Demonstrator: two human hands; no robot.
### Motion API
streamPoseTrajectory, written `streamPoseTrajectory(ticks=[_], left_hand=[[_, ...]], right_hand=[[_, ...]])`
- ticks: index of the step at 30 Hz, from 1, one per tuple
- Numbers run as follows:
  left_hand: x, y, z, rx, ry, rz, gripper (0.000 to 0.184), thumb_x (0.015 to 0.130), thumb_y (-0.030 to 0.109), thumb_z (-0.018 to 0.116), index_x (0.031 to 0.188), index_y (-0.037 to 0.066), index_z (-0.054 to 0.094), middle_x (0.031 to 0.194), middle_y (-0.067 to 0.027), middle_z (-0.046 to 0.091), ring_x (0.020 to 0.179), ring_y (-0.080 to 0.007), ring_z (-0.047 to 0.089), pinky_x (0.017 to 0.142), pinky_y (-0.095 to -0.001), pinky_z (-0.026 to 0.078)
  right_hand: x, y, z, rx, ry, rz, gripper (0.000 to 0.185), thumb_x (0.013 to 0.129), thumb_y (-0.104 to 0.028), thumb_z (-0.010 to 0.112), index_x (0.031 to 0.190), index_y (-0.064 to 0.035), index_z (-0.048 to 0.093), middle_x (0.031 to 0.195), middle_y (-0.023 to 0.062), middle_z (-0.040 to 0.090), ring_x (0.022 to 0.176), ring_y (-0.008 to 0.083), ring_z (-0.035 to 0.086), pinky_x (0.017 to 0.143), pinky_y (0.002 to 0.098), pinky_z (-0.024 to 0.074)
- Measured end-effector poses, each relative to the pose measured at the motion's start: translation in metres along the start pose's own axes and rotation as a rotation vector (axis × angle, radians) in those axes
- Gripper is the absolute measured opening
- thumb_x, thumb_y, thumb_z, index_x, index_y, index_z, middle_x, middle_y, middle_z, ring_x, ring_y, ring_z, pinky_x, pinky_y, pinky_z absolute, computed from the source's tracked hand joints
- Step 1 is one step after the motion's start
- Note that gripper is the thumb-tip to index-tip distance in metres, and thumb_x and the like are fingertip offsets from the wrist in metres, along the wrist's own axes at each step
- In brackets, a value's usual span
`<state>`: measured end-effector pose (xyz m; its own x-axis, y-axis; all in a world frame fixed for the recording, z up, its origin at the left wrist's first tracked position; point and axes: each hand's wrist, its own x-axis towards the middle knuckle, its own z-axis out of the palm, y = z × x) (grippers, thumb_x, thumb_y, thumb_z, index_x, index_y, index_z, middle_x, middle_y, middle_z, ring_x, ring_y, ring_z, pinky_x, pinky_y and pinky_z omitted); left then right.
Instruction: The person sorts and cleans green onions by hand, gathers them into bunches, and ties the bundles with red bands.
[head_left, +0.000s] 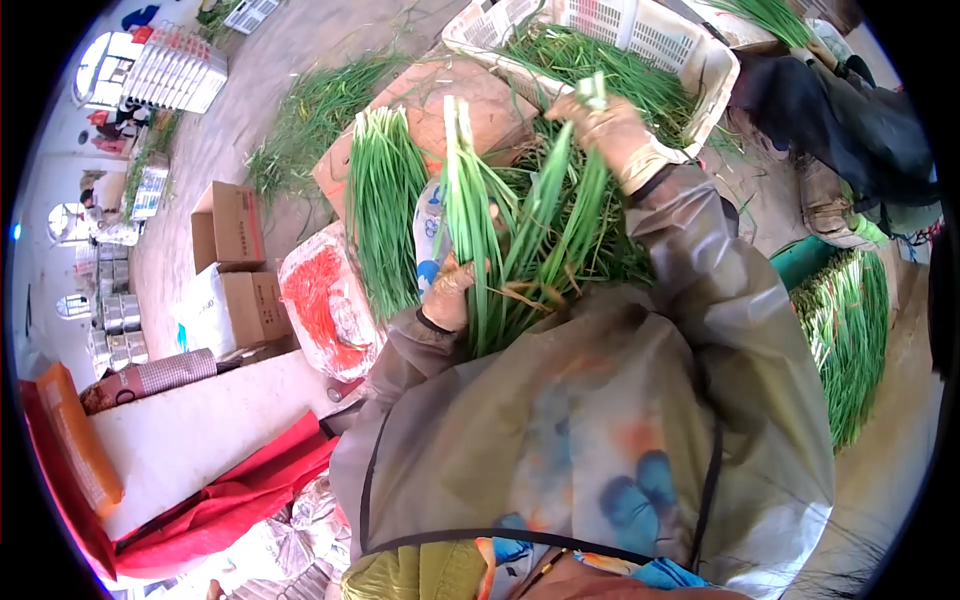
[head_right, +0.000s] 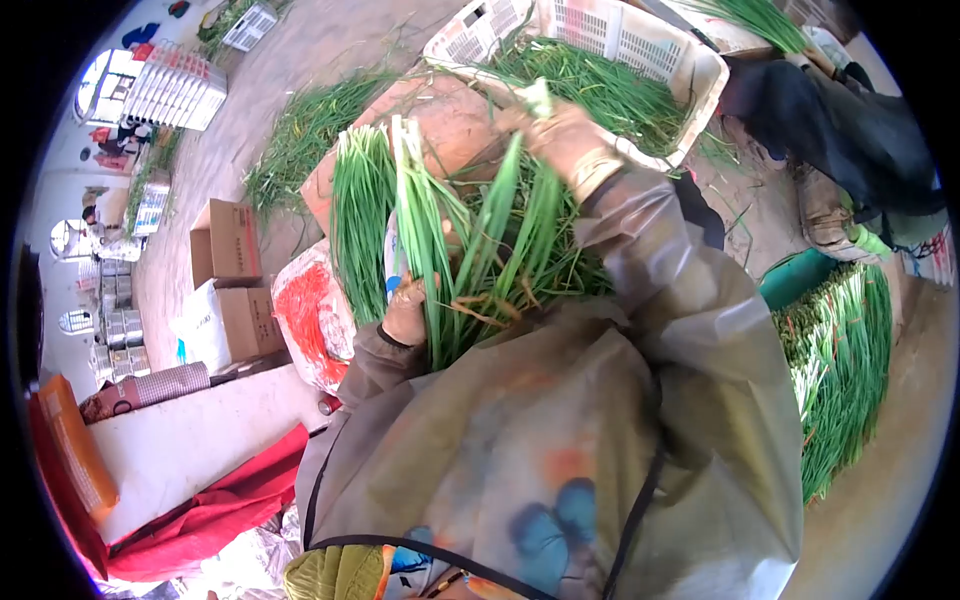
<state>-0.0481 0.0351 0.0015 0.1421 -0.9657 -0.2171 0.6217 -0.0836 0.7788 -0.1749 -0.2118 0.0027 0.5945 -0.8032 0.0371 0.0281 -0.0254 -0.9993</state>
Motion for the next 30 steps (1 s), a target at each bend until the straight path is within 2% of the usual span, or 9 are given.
streamPoseTrajectory(ticks=[4, 6, 8, 12, 17, 21, 23, 27, 30], left_hand=[[0.003, 0.001, -0.001, 0.007, -0.013, 0.063, 0.068, 0.075, 0.021, 0.064, 0.134, 0.007, 0.034, 0.120, -0.0113, 0.051, 0.106, -0.0240, 0.053, 0.089, -0.0367, 0.044], [0.005, 0.001, 0.002, -0.013, -0.040, 0.072, 0.068, 0.076, 0.022, 0.064, 0.134, 0.007, 0.033, 0.121, -0.0121, 0.050, 0.106, -0.0245, 0.052, 0.089, -0.0368, 0.044], [0.007, -0.001, 0.005, -0.060, -0.083, 0.034, 0.067, 0.078, 0.023, 0.062, 0.134, 0.007, 0.031, 0.123, -0.0139, 0.049, 0.107, -0.0251, 0.053, 0.088, -0.0363, 0.045], [0.010, 0.000, 0.014, 0.009, -0.123, -0.103, 0.067, 0.079, 0.029, 0.062, 0.133, 0.006, 0.031, 0.124, -0.0141, 0.049, 0.105, -0.0240, 0.054, 0.085, -0.0367, 0.047], [-0.003, 0.003, 0.003, -0.204, -0.033, -0.134, 0.053, 0.085, 0.030, 0.056, 0.127, 0.002, 0.041, 0.119, -0.0128, 0.052, 0.102, -0.0257, 0.055, 0.083, -0.0385, 0.047], [-0.002, 0.002, -0.010, 0.920, 0.120, 0.298, 0.053, 0.087, 0.027, 0.053, 0.132, 0.005, 0.036, 0.120, -0.0126, 0.052, 0.105, -0.0272, 0.053, 0.088, -0.0392, 0.045], [0.004, -0.012, -0.021, -0.343, -0.020, 0.014, 0.060, 0.083, 0.019, 0.059, 0.134, 0.005, 0.032, 0.119, -0.0107, 0.052, 0.104, -0.0292, 0.054, 0.089, -0.0422, 0.044], [0.027, -0.040, -0.062, -0.001, -0.174, 0.047, 0.036, 0.074, 0.012, 0.068, 0.106, 0.001, 0.055, 0.085, -0.0138, 0.063, 0.067, -0.0204, 0.062, 0.059, -0.0315, 0.051], [0.016, -0.030, -0.056, 0.086, -0.021, 0.025, 0.037, 0.074, 0.012, 0.069, 0.106, 0.000, 0.054, 0.086, -0.0121, 0.063, 0.069, -0.0176, 0.061, 0.060, -0.0295, 0.051]], right_hand=[[0.013, -0.005, -0.060, -0.977, 0.334, -0.080, 0.027, 0.095, -0.017, 0.036, 0.106, -0.0021, 0.056, 0.095, 0.0092, 0.064, 0.082, 0.0130, 0.061, 0.061, 0.0219, 0.0487], [0.030, 0.025, -0.079, -0.759, 0.385, -0.382, 0.024, 0.092, -0.017, 0.044, 0.108, -0.0031, 0.055, 0.099, 0.0093, 0.063, 0.078, 0.0129, 0.060, 0.063, 0.0230, 0.0502], [0.003, -0.026, -0.044, 0.030, 0.020, 0.066, 0.025, 0.086, -0.020, 0.057, 0.103, -0.0024, 0.058, 0.094, 0.0089, 0.063, 0.073, 0.0126, 0.059, 0.065, 0.0243, 0.0511], [-0.024, -0.020, 0.021, -0.055, -0.423, 0.191, 0.033, 0.077, -0.026, 0.070, 0.097, -0.0022, 0.060, 0.084, 0.0049, 0.061, 0.063, 0.0109, 0.055, 0.059, 0.0240, 0.0479], [-0.024, -0.002, 0.023, -0.087, -0.424, 0.218, 0.030, 0.077, -0.022, 0.068, 0.098, -0.0023, 0.060, 0.075, 0.0023, 0.061, 0.057, 0.0098, 0.052, 0.052, 0.0229, 0.0424], [-0.038, -0.029, 0.014, 0.065, -0.506, 0.304, 0.024, 0.077, -0.025, 0.064, 0.094, -0.0070, 0.063, 0.075, -0.0010, 0.061, 0.055, 0.0059, 0.048, 0.046, 0.0191, 0.0358], [-0.039, -0.018, 0.017, 0.050, -0.468, 0.315, 0.026, 0.076, -0.027, 0.065, 0.091, -0.0061, 0.063, 0.073, -0.0010, 0.060, 0.055, 0.0058, 0.047, 0.047, 0.0188, 0.0350], [-0.044, -0.024, 0.020, 0.115, -0.466, 0.357, 0.021, 0.077, -0.024, 0.063, 0.084, -0.0044, 0.062, 0.066, -0.0017, 0.055, 0.052, 0.0050, 0.043, 0.046, 0.0185, 0.0320], [-0.048, -0.033, 0.007, 0.521, -0.582, 0.466, 0.009, 0.077, -0.013, 0.059, 0.080, -0.0053, 0.060, 0.057, -0.0035, 0.049, 0.045, 0.0027, 0.039, 0.039, 0.0152, 0.0283]])
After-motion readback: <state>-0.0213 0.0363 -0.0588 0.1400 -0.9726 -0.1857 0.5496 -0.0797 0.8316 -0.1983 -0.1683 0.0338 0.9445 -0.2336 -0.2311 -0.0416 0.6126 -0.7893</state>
